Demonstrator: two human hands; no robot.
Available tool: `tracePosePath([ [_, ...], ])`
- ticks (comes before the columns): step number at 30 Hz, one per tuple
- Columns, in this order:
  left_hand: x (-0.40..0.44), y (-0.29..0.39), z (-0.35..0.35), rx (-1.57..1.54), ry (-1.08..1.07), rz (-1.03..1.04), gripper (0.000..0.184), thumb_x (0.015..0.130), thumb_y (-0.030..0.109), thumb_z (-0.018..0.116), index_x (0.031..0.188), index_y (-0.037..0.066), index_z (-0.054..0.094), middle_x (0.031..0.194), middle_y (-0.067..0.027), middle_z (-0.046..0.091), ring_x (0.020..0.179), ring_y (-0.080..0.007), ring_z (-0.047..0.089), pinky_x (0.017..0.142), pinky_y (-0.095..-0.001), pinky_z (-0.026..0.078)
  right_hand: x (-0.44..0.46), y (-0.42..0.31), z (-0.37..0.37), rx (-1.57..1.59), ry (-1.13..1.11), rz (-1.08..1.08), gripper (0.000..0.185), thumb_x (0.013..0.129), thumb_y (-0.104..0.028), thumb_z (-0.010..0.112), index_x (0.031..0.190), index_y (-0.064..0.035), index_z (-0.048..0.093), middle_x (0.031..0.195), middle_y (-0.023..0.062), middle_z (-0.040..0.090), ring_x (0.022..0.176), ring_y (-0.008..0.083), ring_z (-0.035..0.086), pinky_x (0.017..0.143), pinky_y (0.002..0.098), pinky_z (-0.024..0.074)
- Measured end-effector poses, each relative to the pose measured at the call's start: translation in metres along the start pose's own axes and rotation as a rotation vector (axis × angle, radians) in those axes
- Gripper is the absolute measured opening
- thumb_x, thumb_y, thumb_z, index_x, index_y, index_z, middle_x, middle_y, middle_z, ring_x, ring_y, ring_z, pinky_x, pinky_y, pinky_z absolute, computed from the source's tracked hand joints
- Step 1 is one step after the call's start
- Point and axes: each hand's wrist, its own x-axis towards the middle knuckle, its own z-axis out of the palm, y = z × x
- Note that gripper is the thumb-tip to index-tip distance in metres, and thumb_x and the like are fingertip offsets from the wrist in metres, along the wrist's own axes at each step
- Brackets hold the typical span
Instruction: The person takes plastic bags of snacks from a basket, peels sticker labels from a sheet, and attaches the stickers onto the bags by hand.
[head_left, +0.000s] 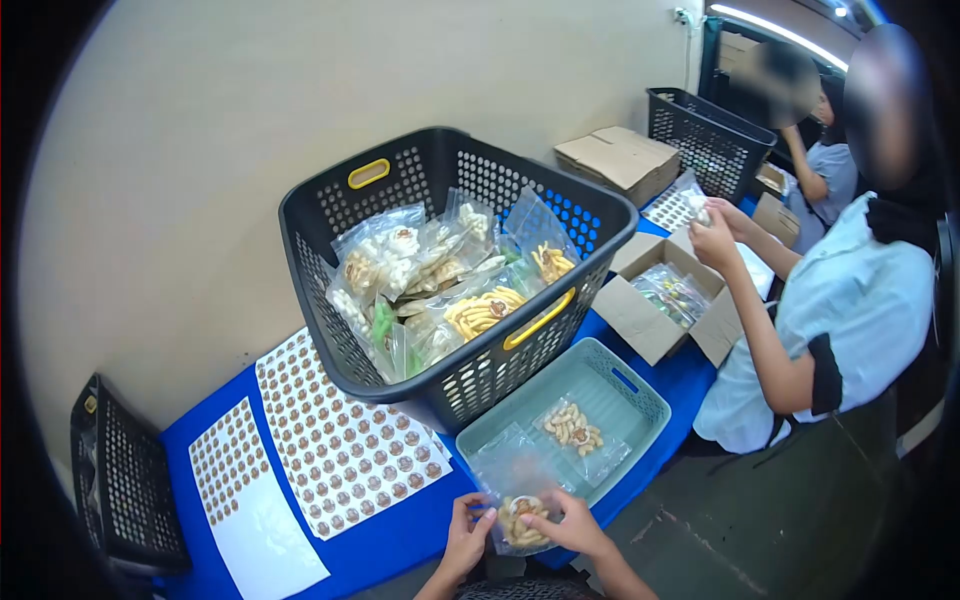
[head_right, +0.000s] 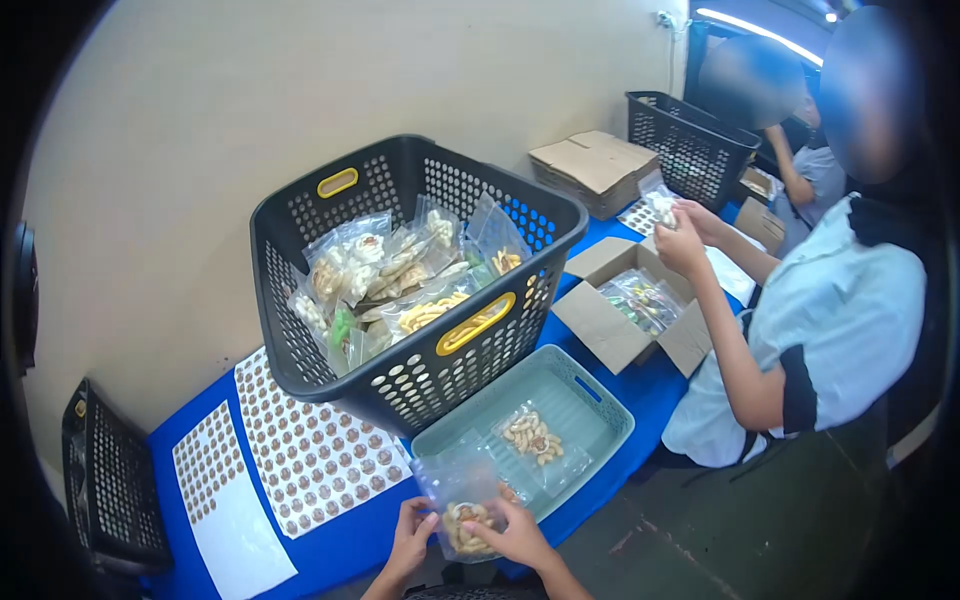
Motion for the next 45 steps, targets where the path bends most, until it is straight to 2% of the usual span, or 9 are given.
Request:
tracePosePath([
  [2, 0.01, -0.001, 0.01, 0.029, 0.108, -0.032, 0.037, 0.077, 0.012, 0.055, 0.105, 0.001, 0.034, 0.101, -0.0099, 0.043, 0.086, -0.0128, 0.045, 0.071, -0.0247, 0.04, 0.018, 0.026, -0.018, 0.075, -0.006, 0.052, 0.04, 0.067, -0.028, 0.067, 0.091, 0.0009, 0.054, 0.075, 0.0092, 0.058, 0.065, 0.0104, 0.053, 0.058, 0.0243, 0.0436],
  [5, 0.015, -0.005, 0.019, -0.02, 0.175, -0.018, 0.036, 0.077, 0.009, 0.054, 0.106, 0.0, 0.033, 0.105, -0.0109, 0.041, 0.086, -0.0131, 0.046, 0.071, -0.0251, 0.041, 0.04, 0.035, -0.047, -0.105, 0.098, 0.065, 0.042, 0.066, -0.029, 0.066, 0.09, 0.0024, 0.052, 0.071, 0.0098, 0.057, 0.062, 0.0114, 0.052, 0.056, 0.0253, 0.0429],
  [9, 0.005, -0.009, 0.023, -0.057, 0.295, 0.01, 0.037, 0.077, 0.007, 0.053, 0.107, 0.001, 0.032, 0.105, -0.0117, 0.041, 0.086, -0.0141, 0.048, 0.072, -0.0261, 0.042, 0.073, 0.047, -0.067, -0.19, -0.096, 0.06, 0.041, 0.067, -0.026, 0.064, 0.094, 0.0013, 0.049, 0.076, 0.0136, 0.055, 0.068, 0.0227, 0.053, 0.063, 0.0318, 0.0422],
  [11, -0.003, -0.01, 0.021, -0.075, 0.388, 0.006, 0.037, 0.077, 0.006, 0.053, 0.106, 0.001, 0.032, 0.106, -0.012, 0.041, 0.086, -0.0144, 0.049, 0.072, -0.0262, 0.042, 0.089, 0.065, -0.065, -0.517, 0.09, -0.372, 0.038, 0.068, -0.023, 0.063, 0.094, -0.0003, 0.046, 0.085, 0.0157, 0.049, 0.08, 0.0302, 0.046, 0.072, 0.0366, 0.0373],
  [14, -0.018, -0.012, 0.014, -0.08, 0.525, 0.021, 0.036, 0.077, 0.006, 0.054, 0.106, 0.001, 0.033, 0.106, -0.0128, 0.041, 0.086, -0.0143, 0.049, 0.072, -0.026, 0.042, 0.102, 0.042, -0.054, -0.494, 0.054, -0.344, 0.037, 0.067, -0.019, 0.061, 0.094, -0.0011, 0.044, 0.089, 0.0158, 0.044, 0.085, 0.0316, 0.04, 0.075, 0.038, 0.0331],
  [19, -0.048, -0.004, 0.003, -0.075, 0.658, 0.055, 0.035, 0.078, 0.009, 0.054, 0.105, 0.0, 0.034, 0.106, -0.012, 0.042, 0.086, -0.0129, 0.049, 0.072, -0.0245, 0.041, 0.101, 0.009, -0.012, -0.327, -0.136, -0.45, 0.023, 0.067, -0.013, 0.06, 0.085, -0.001, 0.051, 0.082, 0.0131, 0.05, 0.081, 0.0271, 0.046, 0.072, 0.0342, 0.0362],
  [29, -0.16, -0.012, -0.047, -0.126, 0.843, 0.217, 0.036, 0.078, 0.01, 0.054, 0.106, 0.0, 0.035, 0.104, -0.0115, 0.044, 0.085, -0.0111, 0.048, 0.072, -0.0235, 0.04, 0.021, -0.024, 0.102, -0.305, -0.593, -0.516, 0.021, 0.069, -0.016, 0.06, 0.082, -0.0016, 0.054, 0.08, 0.0109, 0.054, 0.078, 0.0239, 0.052, 0.071, 0.0313, 0.0409],
  [39, -0.351, -0.045, -0.14, -0.152, 1.375, 0.423, 0.029, 0.077, 0.003, 0.052, 0.103, 0.002, 0.038, 0.094, -0.0078, 0.047, 0.077, -0.0106, 0.05, 0.07, -0.0213, 0.041, -0.081, -0.048, 0.251, -0.201, -0.926, -0.676, 0.023, 0.07, -0.016, 0.06, 0.084, 0.0005, 0.054, 0.081, 0.0131, 0.055, 0.077, 0.0243, 0.054, 0.069, 0.0303, 0.043],
  [45, -0.415, -0.048, -0.16, -0.272, 1.612, 0.446, 0.022, 0.08, 0.004, 0.048, 0.1, 0.0, 0.04, 0.091, -0.0086, 0.048, 0.078, -0.0121, 0.052, 0.073, -0.0246, 0.043, -0.12, -0.057, 0.319, -0.329, -1.197, -0.722, 0.028, 0.073, -0.022, 0.059, 0.089, -0.0005, 0.054, 0.085, 0.013, 0.055, 0.079, 0.0237, 0.054, 0.069, 0.0311, 0.0435],
])
